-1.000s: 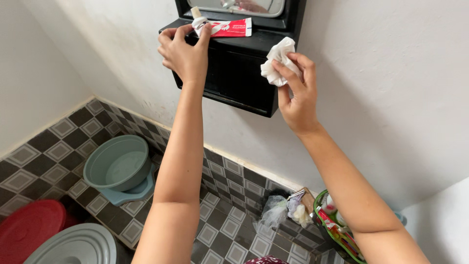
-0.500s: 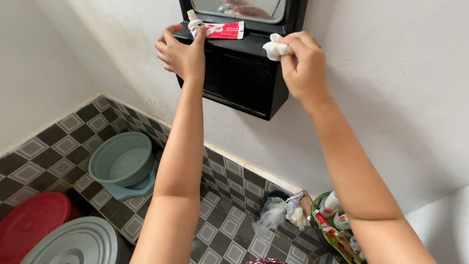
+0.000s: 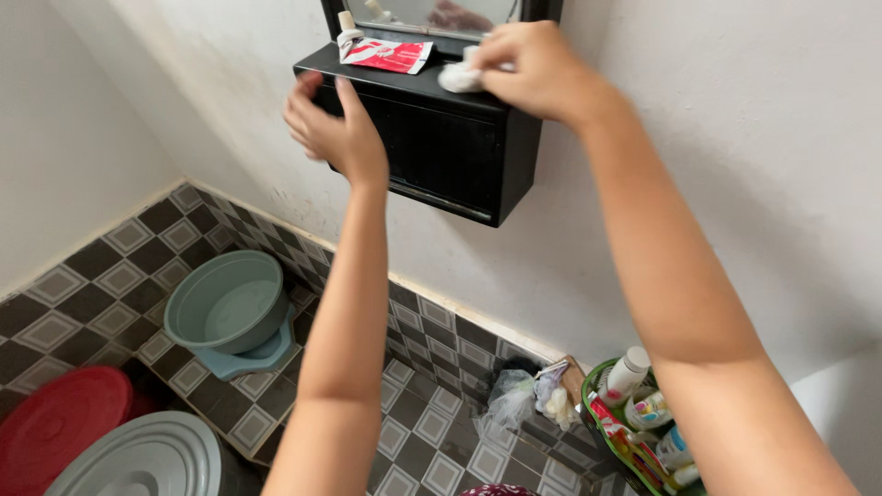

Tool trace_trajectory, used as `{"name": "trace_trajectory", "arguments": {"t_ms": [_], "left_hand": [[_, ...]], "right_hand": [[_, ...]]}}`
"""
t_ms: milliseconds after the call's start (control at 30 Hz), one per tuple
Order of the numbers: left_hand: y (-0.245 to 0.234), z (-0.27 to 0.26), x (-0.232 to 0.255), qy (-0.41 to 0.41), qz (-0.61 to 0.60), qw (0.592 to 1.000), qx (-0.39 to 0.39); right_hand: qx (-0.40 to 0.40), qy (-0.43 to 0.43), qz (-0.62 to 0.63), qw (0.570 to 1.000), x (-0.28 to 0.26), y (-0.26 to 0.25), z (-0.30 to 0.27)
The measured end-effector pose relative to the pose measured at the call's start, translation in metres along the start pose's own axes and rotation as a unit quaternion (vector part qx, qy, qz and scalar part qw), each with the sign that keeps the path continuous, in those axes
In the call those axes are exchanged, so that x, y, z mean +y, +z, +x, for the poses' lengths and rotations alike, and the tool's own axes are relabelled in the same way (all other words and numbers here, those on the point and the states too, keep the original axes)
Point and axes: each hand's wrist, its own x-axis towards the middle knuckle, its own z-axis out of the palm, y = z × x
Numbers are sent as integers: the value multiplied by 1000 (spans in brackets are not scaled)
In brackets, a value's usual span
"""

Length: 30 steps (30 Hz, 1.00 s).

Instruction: The person wipes a black wall-mounted medicine cabinet and mirror with a white cloth, then wipes a black shower hose and wall mount. The person opens the cabinet door briefly to wipe the interior and closes it.

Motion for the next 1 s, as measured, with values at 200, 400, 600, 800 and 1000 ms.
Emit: {"name": "trace_trajectory", "arguments": {"t_ms": [200, 400, 600, 800, 1000], "left_hand": [[-67, -115, -30, -93, -59, 987, -116], [-73, -189, -42, -391, -231, 838, -303], [-61, -192, -24, -376, -320, 784, -377], [-60, -187, -7, -390, -326, 770, -385], [-57, -187, -7, -377, -328, 776, -384]], "right_hand": [[3, 180, -1, 984, -27, -40, -42], [-23, 85, -163, 983, -2, 20, 19], [12, -32, -138, 990, -5, 10, 0], [38, 155, -153, 975, -41, -18, -48], [84, 14, -264, 961, -34, 28, -5]]}}
